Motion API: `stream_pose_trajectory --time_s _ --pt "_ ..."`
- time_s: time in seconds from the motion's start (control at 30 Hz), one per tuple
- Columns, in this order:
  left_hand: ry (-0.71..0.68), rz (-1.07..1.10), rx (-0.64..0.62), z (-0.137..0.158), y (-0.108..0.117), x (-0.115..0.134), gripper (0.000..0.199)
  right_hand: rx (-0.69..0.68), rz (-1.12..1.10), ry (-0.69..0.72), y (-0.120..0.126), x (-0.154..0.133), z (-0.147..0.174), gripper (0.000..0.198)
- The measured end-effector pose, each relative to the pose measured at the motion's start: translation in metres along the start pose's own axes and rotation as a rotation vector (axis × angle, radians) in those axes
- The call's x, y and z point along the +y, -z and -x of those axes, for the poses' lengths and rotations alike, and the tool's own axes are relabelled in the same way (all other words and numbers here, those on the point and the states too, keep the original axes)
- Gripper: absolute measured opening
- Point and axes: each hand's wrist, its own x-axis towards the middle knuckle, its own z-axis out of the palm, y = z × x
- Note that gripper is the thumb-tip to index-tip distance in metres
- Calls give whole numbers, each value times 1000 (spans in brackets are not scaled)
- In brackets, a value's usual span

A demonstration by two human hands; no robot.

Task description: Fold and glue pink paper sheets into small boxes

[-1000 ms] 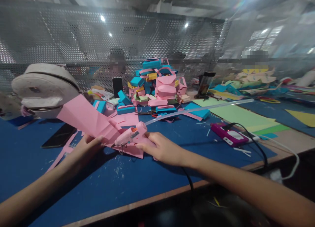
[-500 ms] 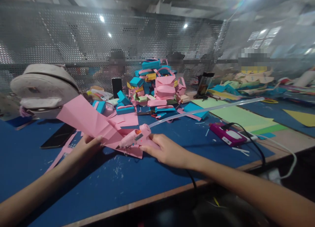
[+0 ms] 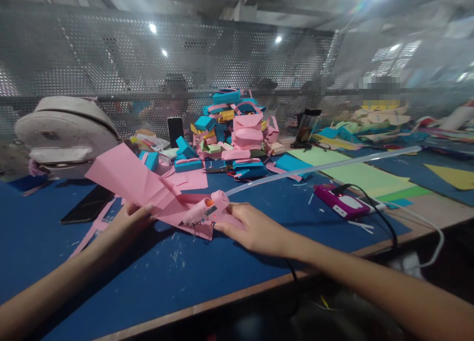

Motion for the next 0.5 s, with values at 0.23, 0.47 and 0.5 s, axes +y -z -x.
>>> stream_pose_trajectory --time_s 0.23,0.47,0.5 --pt "-108 -55 72 3 -9 5 50 -26 31 38 3 -3 3 31" --pt "-102 -33 75 2 -9 6 42 6 -61 6 -2 -5 1 32" --pt "-101 -41 69 3 -9 6 39 14 -74 -7 -2 -4 0 33"
